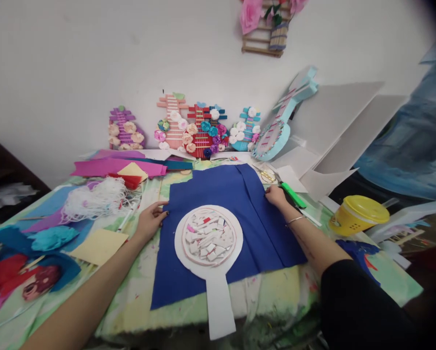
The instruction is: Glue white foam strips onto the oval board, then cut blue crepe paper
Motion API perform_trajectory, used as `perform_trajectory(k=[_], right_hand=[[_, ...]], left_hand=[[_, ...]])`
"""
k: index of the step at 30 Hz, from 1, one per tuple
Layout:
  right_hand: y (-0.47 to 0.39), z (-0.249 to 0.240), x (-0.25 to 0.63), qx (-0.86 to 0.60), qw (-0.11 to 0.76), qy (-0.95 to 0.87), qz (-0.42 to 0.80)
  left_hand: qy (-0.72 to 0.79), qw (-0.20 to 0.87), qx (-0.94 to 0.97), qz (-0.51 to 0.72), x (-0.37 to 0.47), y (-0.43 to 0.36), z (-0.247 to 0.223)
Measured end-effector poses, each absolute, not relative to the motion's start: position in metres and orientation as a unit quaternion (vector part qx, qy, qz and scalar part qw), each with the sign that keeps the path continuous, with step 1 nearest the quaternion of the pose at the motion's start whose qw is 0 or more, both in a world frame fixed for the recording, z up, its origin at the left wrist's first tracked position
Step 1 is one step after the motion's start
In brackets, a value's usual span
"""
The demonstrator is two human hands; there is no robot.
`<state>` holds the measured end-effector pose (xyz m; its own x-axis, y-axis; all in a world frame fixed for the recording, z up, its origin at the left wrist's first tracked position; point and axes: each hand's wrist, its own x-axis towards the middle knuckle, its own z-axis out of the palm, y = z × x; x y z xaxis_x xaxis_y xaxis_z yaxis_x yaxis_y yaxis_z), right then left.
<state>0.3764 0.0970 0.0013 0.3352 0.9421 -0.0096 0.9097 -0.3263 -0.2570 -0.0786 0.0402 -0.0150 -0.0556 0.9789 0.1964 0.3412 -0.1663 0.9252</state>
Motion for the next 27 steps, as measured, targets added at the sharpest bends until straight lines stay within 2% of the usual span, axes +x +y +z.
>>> perform_trajectory(k=[14,19,24,27], right_hand=[[0.091,-0.002,0.378,-0.808,0.135,-0.573,0.041],[0.079,0.014,0.367,-0.794,0.164,-0.586,0.011],[0.032,0.035,0.330,-0.711,0.219,-0.667,-0.028],[-0.029,0.036,0.293,-0.612,0.212,-0.762,0.005]], left_hand=[[0.569,0.316,0.603,0.462,-0.077,0.042,-0.014],[0.577,0.301,0.610,0.451,-0.077,0.045,-0.013],[0.578,0.295,0.614,0.450,-0.077,0.047,-0.016],[0.575,0.296,0.615,0.451,-0.079,0.047,-0.018]])
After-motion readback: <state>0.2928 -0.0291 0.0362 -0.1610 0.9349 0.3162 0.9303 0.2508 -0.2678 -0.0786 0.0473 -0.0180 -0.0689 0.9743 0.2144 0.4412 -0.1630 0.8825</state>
